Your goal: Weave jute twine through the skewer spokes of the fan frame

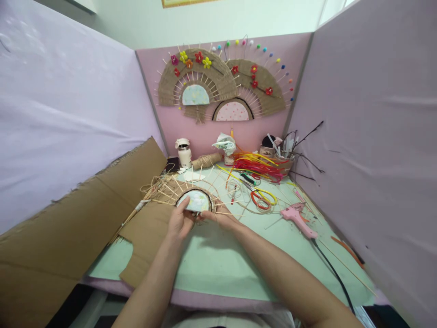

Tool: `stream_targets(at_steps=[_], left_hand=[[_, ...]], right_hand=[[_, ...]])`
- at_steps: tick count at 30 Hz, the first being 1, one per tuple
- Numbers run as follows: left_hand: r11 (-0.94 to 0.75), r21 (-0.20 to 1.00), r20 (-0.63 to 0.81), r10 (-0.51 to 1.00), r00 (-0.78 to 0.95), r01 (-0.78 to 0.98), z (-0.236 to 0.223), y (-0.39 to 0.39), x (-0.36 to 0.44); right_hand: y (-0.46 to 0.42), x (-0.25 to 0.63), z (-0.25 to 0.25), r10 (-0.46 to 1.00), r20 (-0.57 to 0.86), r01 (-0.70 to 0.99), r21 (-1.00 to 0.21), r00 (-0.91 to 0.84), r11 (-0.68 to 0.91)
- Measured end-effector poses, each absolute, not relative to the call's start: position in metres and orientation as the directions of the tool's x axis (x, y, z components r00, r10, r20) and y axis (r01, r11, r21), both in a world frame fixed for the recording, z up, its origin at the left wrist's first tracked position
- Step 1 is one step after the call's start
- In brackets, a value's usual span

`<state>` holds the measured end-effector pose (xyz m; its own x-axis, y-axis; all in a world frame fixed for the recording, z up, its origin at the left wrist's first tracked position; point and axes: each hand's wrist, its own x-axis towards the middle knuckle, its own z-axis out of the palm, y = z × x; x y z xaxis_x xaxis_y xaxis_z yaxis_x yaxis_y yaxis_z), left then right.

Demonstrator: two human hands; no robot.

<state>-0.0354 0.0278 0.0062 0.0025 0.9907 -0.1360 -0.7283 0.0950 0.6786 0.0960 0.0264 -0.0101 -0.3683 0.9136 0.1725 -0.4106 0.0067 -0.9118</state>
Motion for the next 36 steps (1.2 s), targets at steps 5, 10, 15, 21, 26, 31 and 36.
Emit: stream_targets(at_steps=[5, 10, 15, 21, 26, 31, 36], left_hand=[[0.039, 0.741, -0.064, 0.998, -0.013, -0.670, 0.008, 0.026, -0.030], [-0.243, 0.879, 0.070, 0.917, -0.393, -0.410, 0.007, 0.019, -0.027], [-0.107, 0.949, 0.111, 0.994, -0.002, -0.296, -0.003, 0.007, -0.019], [0.284, 0.804, -0.080, 0.922, 0.378, -0.522, -0.012, 0.007, -0.004], [0.213, 0.709, -0.041, 0.964, 0.262, -0.672, -0.006, 0.011, -0.006], [0.223, 0.678, -0.024, 0.959, 0.282, -0.700, -0.007, 0.010, -0.009], [0.204, 0.627, -0.049, 0.973, 0.224, -0.752, -0.001, 0.009, -0.011]], right_hand=[[0.033, 0.094, -0.017, 0.958, 0.175, -0.564, -0.826, -0.228, 0.017], [0.042, 0.105, -0.009, 0.985, 0.164, -0.584, -0.805, -0.047, 0.106], [0.042, 0.111, -0.006, 0.978, 0.207, -0.502, -0.842, 0.032, 0.195], [0.026, 0.100, -0.010, 0.992, 0.094, -0.399, -0.915, -0.086, 0.052], [0.015, 0.093, -0.006, 0.971, 0.225, -0.292, -0.937, -0.085, 0.192], [0.010, 0.097, -0.001, 0.970, 0.225, -0.093, -0.972, -0.098, 0.216], [0.008, 0.098, 0.005, 0.922, 0.274, -0.259, -0.944, -0.272, 0.204]])
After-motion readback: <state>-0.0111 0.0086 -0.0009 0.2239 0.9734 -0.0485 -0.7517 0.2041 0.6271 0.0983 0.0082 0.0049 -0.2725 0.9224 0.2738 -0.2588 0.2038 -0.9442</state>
